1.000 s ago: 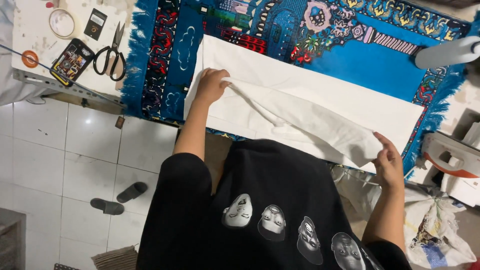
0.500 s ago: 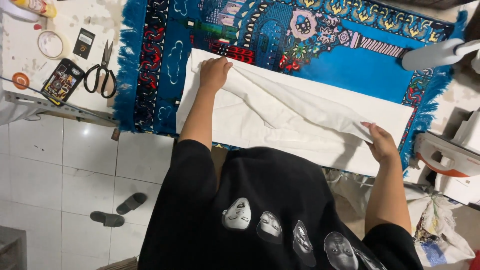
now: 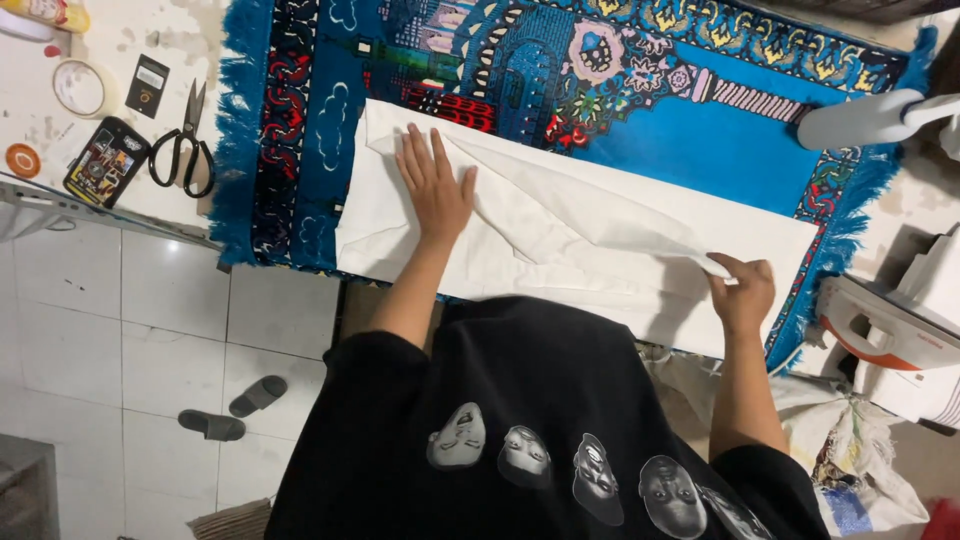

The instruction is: A person irons and folds a white shirt on a patterned mat using a spray bottle and an electric iron.

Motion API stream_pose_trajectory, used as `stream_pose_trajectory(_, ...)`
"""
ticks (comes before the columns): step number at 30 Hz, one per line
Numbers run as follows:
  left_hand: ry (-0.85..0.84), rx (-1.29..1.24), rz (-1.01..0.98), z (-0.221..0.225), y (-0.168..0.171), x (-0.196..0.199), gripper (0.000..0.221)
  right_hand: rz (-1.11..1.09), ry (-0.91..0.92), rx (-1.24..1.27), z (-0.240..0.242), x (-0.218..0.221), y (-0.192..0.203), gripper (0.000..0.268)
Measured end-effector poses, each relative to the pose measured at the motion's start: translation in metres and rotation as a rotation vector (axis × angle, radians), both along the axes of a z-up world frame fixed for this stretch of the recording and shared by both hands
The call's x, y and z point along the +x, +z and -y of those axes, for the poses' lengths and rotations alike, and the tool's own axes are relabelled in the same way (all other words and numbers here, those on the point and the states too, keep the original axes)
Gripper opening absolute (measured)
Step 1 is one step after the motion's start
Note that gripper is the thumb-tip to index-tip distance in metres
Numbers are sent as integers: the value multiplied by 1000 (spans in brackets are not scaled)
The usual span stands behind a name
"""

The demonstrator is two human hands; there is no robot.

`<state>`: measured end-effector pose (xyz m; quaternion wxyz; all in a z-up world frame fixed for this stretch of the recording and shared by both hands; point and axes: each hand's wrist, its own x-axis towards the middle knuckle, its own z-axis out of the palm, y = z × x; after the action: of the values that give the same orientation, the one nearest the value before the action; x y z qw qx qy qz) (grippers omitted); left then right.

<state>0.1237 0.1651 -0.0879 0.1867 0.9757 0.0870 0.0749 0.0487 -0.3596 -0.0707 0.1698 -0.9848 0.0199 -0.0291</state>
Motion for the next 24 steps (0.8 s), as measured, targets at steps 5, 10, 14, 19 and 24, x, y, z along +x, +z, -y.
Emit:
stream_pose_trajectory(5, -33, -14, -59, 29, -13, -38, 104, 13, -155, 642, -2, 6, 57, 15)
stream_pose_trajectory(10, -124, -48, -251, 39, -27, -37, 127, -467, -770, 488, -8, 44, 69, 63)
stream_pose_trajectory(14, -132, -23, -286, 37, -29, -31, 126, -569, -526, 196, 50, 38, -26, 57)
stream_pose_trajectory(19, -83, -191, -531, 34, 1, -27, 129, -315, -522, 204, 66, 25, -75, 45)
stream_pose_trajectory(24, -146, -183, -542, 19, -7, -34, 135, -52, -466, 509, 34, 24, -18, 23)
